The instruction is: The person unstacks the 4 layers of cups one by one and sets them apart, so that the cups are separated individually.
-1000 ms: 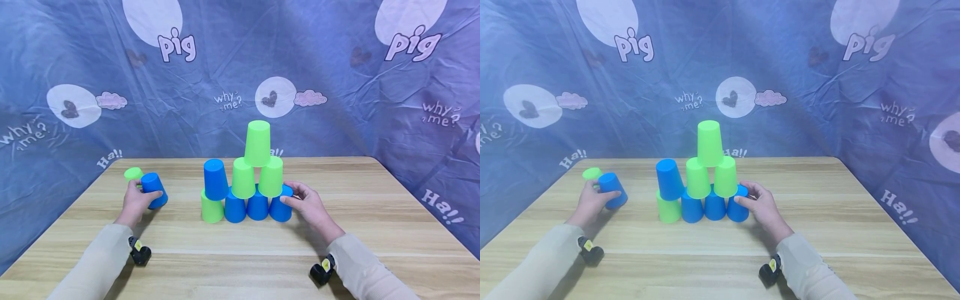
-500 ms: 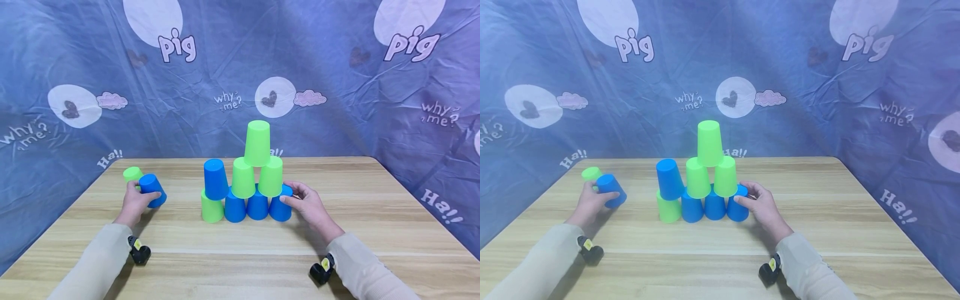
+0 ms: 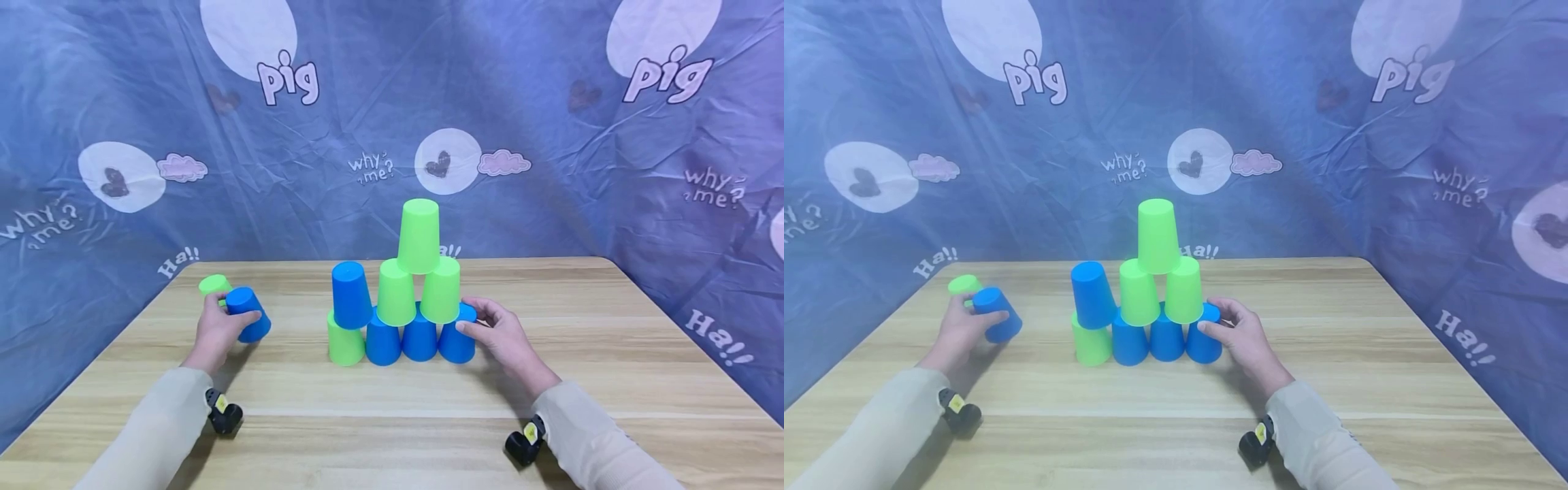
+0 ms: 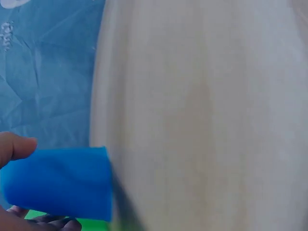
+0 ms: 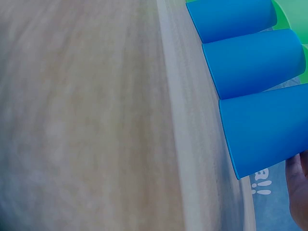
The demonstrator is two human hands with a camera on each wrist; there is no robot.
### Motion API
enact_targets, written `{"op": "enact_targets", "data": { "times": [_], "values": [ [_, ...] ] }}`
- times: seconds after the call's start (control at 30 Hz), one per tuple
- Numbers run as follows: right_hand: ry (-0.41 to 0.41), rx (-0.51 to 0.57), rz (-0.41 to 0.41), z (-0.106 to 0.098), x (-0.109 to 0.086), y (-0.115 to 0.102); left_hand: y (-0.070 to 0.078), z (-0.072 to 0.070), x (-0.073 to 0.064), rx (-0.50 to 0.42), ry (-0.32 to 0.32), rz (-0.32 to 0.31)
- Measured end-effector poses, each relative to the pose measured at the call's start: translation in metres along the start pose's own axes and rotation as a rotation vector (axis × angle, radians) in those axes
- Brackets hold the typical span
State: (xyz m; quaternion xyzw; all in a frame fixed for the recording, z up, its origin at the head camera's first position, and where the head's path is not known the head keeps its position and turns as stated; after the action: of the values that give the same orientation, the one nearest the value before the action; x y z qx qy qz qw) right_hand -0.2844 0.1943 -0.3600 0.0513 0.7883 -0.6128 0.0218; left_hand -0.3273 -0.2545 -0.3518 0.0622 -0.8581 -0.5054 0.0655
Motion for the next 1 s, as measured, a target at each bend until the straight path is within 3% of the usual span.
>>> {"op": "enact_targets", "data": {
  "times": [0.23,0.37,0.47,0.7,1.0],
  "values": [
    [0.001,-0.002,-0.001,-0.001,0.0,0.0,0.03,-0.004,-0.004,0.081,0.051,0.058],
    [0.002,0.0,0.0,0.0,-0.001,-0.001,0.048,-0.006,-0.008,0.083,0.093,0.093],
    [0.0,0.009,0.007,0.0,-0.001,0.0,0.062,-0.008,-0.01,0.071,0.139,0.156],
    [-0.007,0.021,0.008,0.002,-0.001,0.0,0.099,-0.002,-0.021,-0.025,0.21,0.321],
    [0.002,0.004,0.006,0.0,-0.001,0.0,0.145,0.017,-0.034,-0.19,0.222,0.51]
  ]
}}
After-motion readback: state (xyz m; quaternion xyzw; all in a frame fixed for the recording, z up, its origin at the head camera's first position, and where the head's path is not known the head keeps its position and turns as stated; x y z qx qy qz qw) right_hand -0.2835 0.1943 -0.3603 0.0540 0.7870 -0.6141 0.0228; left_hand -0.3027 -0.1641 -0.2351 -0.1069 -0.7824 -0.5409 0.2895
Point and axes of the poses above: each hand's wrist, its own x-axis towards the middle knuckle, its own z-axis out of the palm, y = z × x, the point moved 6 cm from there along x, towards the middle knuckle, and after that the axes turned 10 degrees about z, right-handed, at the moved point
